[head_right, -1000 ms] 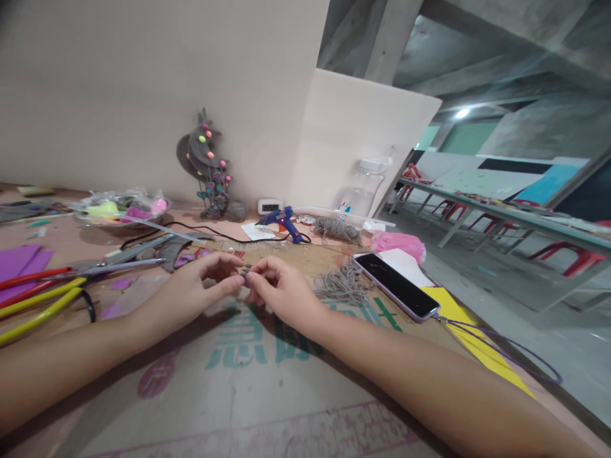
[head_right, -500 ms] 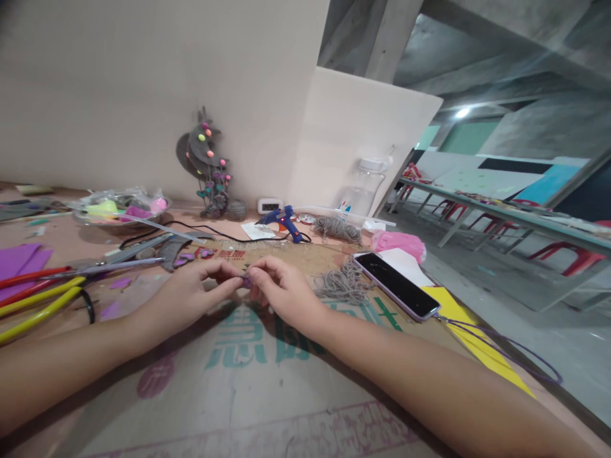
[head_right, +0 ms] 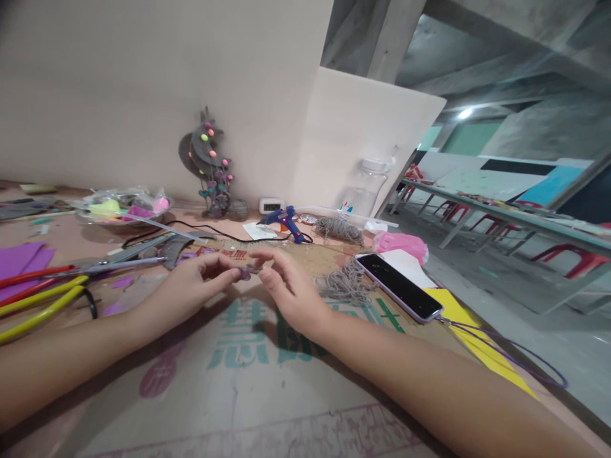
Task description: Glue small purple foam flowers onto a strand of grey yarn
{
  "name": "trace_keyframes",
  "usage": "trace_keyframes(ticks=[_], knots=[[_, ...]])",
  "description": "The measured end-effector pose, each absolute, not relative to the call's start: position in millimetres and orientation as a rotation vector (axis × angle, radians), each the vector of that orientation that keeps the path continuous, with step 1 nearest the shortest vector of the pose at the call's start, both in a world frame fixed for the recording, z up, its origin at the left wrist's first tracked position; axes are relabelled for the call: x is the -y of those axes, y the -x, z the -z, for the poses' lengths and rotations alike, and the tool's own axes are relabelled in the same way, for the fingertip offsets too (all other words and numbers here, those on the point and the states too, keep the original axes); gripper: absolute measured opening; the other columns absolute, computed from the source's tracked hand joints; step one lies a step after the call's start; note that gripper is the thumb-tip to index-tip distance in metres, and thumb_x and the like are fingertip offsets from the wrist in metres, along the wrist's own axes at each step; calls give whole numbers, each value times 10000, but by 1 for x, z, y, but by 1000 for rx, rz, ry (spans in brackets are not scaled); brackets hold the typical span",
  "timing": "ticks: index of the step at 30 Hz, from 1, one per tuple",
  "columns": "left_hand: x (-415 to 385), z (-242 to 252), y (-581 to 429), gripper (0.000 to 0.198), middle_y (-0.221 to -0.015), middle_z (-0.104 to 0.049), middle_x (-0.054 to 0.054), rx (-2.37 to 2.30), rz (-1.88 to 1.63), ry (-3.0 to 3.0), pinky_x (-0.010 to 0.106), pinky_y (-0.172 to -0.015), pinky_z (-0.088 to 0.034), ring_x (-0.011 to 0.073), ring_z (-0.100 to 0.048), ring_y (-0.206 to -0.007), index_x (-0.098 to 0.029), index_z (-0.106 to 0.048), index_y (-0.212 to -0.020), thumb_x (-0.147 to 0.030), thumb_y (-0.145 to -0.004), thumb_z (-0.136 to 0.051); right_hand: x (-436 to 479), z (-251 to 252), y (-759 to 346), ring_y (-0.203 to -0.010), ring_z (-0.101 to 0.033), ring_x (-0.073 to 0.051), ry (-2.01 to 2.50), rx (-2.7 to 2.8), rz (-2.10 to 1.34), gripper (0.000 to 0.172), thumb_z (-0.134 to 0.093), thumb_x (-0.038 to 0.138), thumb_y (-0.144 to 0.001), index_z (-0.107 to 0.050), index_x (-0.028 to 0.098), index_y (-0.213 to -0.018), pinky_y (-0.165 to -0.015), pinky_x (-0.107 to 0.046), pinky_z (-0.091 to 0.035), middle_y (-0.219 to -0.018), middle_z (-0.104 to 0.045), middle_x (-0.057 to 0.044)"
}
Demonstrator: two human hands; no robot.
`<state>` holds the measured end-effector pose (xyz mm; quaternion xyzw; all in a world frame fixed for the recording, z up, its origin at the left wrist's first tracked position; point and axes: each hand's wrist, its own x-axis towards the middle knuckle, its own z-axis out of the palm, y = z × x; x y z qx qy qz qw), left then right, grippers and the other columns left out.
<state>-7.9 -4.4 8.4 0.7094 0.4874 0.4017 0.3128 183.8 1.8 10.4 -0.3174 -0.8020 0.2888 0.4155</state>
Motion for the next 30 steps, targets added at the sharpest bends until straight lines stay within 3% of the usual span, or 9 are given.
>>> trace_keyframes(ticks=[2,8,12,16,26,30], knots=[[3,-8,8,169,-736,-646,-1,-1301,-1063,-1847,250,-634,-434,151,-586,-692,-172,-620,-797,-314,-820,-532,0,-16,-187,-627,-487,-103,750,1947,-611,353,-332,427,-937,-534,208,-1126,-616,-273,-439,-999,-547,-65],[2,-6,9,190,-765,-660,10,-1263,-1084,-1837,251,-643,-455,159,-602,-718,-171,-622,-812,-333,-824,-524,1,-32,-191,-596,-450,-119,865,1820,-415,222,-379,323,-939,-547,204,-854,-573,-263,-384,-679,-475,-4],[2,-6,9,166,-734,-657,2,-1297,-1093,-1836,245,-622,-451,154,-598,-685,-177,-624,-788,-320,-812,-542,-4,-26,-189,-617,-472,-118,935,1892,-466,181,-441,304,-911,-527,193,-797,-589,-257,-383,-677,-504,1],[1,-6,9,169,-730,-658,-2,-1313,-1085,-1865,249,-631,-445,155,-595,-683,-182,-632,-790,-323,-810,-540,-5,-21,-186,-640,-484,-116,992,1967,-485,253,-418,282,-916,-507,178,-703,-613,-253,-374,-669,-520,-1],[3,-6,8,194,-788,-664,19,-1245,-1073,-1884,261,-660,-446,167,-601,-743,-170,-630,-837,-325,-824,-515,4,-17,-183,-680,-522,-116,929,2003,-636,137,-406,176,-896,-534,195,-849,-629,-248,-411,-739,-556,-8],[4,-7,8,195,-781,-669,19,-1238,-1065,-1897,262,-648,-447,171,-606,-735,-171,-634,-834,-331,-818,-523,4,-19,-182,-677,-533,-118,969,1947,-656,48,-504,204,-855,-547,198,-835,-616,-242,-416,-750,-572,-3]])
